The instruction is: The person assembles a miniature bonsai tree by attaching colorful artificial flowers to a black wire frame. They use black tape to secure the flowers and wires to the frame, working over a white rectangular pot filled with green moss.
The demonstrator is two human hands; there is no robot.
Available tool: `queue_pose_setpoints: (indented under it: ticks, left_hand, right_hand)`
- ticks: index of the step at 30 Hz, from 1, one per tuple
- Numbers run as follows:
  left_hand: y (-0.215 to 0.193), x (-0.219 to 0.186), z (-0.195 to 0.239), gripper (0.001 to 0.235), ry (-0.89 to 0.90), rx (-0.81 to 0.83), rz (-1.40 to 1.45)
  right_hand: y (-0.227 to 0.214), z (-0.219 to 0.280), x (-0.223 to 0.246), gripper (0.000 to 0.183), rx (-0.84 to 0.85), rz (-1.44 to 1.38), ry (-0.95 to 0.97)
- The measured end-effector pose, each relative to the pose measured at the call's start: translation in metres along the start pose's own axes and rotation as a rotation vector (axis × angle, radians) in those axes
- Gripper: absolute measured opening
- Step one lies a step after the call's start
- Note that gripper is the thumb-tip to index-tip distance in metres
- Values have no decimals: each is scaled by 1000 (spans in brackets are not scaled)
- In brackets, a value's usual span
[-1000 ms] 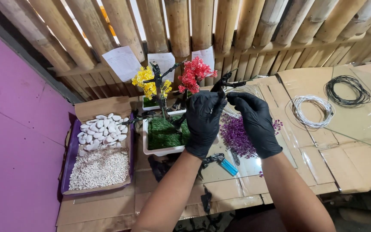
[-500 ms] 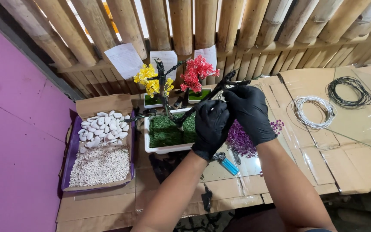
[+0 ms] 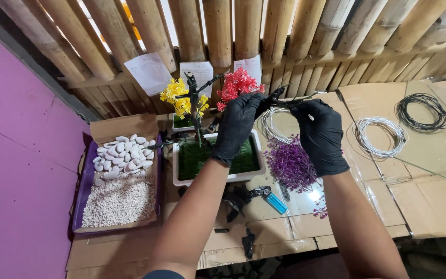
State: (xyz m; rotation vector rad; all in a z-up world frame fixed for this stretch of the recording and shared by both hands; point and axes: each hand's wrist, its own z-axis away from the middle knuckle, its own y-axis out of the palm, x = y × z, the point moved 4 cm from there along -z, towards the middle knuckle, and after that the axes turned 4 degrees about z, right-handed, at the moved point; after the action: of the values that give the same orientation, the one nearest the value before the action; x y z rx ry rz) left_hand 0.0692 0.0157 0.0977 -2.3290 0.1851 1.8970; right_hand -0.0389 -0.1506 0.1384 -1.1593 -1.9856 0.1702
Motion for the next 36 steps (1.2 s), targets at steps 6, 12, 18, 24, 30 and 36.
queue_pose_setpoints:
  ticks: [6, 12, 18, 24, 30, 36]
  left_hand:
    - [4, 34, -38, 20, -260, -1, 228]
    - [16, -15, -20, 31, -434, 146, 268]
    - [22, 4, -34, 28, -448, 184, 605]
    - [15, -21, -36, 24, -395, 158, 479]
    - [15, 1, -54, 25, -248, 70, 375]
    - [2, -36, -23, 12, 94, -73, 280]
  right_hand:
    - [36, -35, -46, 11, -36, -75, -245]
    - [58, -73, -14, 9, 221, -543, -193]
    - [83, -97, -11, 17, 415, -538, -128]
    - [63, -109, 22, 13, 476, -339, -261]
    - [51, -118, 13, 22, 446, -227, -314]
    - [10, -108, -24, 39, 198, -344, -105]
